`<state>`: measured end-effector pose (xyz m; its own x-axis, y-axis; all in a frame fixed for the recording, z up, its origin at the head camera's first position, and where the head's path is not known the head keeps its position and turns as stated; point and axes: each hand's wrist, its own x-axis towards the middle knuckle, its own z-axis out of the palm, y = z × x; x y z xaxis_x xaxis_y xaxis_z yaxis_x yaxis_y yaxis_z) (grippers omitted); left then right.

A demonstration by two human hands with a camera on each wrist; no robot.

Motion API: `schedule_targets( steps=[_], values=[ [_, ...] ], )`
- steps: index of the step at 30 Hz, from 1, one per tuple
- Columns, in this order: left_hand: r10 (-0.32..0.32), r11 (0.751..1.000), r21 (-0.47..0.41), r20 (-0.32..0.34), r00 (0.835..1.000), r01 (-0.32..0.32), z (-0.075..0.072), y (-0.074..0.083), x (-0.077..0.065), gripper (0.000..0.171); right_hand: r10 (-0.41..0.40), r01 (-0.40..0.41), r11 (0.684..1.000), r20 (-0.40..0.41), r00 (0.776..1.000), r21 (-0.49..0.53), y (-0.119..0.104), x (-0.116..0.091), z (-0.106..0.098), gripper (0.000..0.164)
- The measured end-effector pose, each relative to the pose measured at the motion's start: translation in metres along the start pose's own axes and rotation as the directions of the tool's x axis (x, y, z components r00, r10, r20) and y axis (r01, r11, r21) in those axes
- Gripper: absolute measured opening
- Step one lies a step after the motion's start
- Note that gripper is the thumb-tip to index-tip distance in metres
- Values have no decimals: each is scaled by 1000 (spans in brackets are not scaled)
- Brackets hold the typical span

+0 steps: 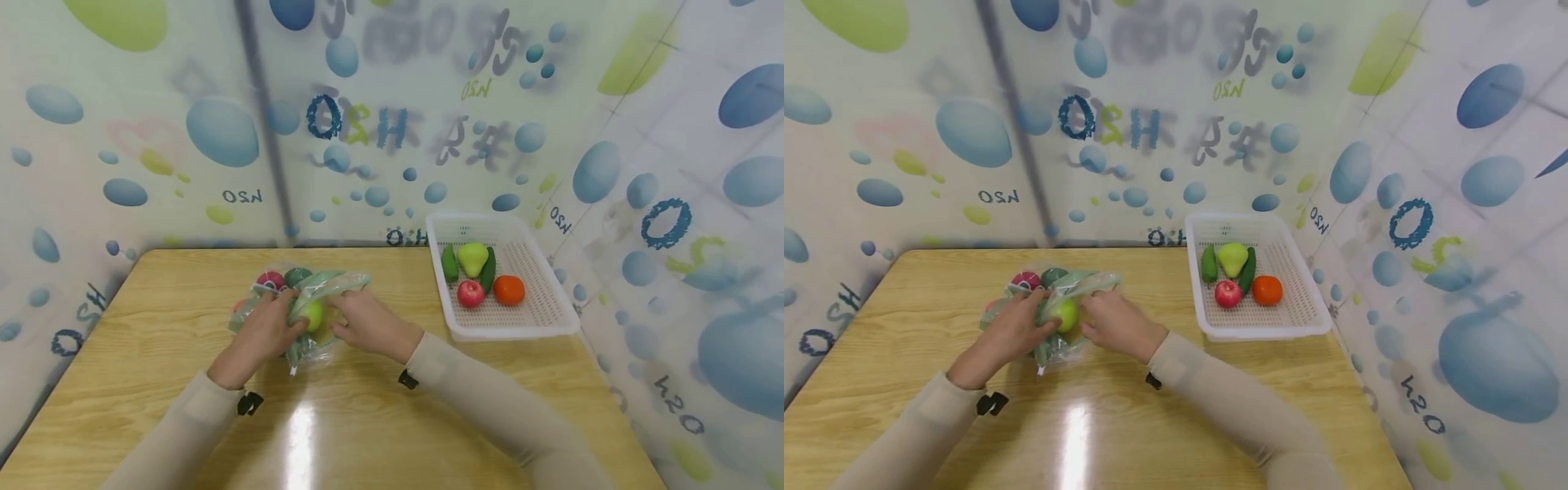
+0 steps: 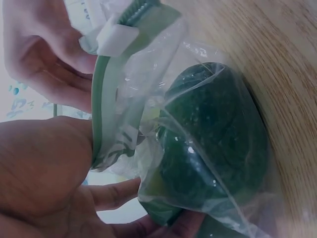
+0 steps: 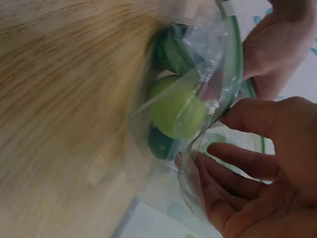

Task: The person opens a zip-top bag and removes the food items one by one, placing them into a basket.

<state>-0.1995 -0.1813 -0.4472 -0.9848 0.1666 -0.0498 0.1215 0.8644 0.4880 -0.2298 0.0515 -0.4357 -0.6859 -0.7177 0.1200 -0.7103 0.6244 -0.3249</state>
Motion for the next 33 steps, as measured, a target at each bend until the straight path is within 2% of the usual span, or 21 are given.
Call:
schedule_targets(
  steps=[5, 13, 17, 23, 27, 33],
  values=[
    [15, 1000, -8, 6, 1000, -15, 1, 0, 0, 70, 47, -47, 998, -4, 999, -42, 1, 5, 10, 67],
    [52, 998, -22, 10, 999, -51, 4, 0, 3, 70, 87, -85, 994, 29, 996, -72, 2, 14, 25, 68],
    [56, 998, -24, 15, 998, -56, 3, 1, 4, 69, 86, -84, 995, 48, 995, -47, 2, 17, 29, 62],
    [33, 998, -53, 41, 999, -31, 0, 1, 5, 62, 71, -70, 997, 33, 997, -19, 2, 22, 34, 50],
    [34, 998, -54, 53, 998, -32, 1, -1, 4, 57, 87, -87, 996, 39, 995, 10, 2, 24, 37, 49],
    [56, 997, -53, 47, 997, -54, 3, 0, 3, 50, 144, -148, 987, 65, 987, 63, 3, 26, 39, 39]
  ],
)
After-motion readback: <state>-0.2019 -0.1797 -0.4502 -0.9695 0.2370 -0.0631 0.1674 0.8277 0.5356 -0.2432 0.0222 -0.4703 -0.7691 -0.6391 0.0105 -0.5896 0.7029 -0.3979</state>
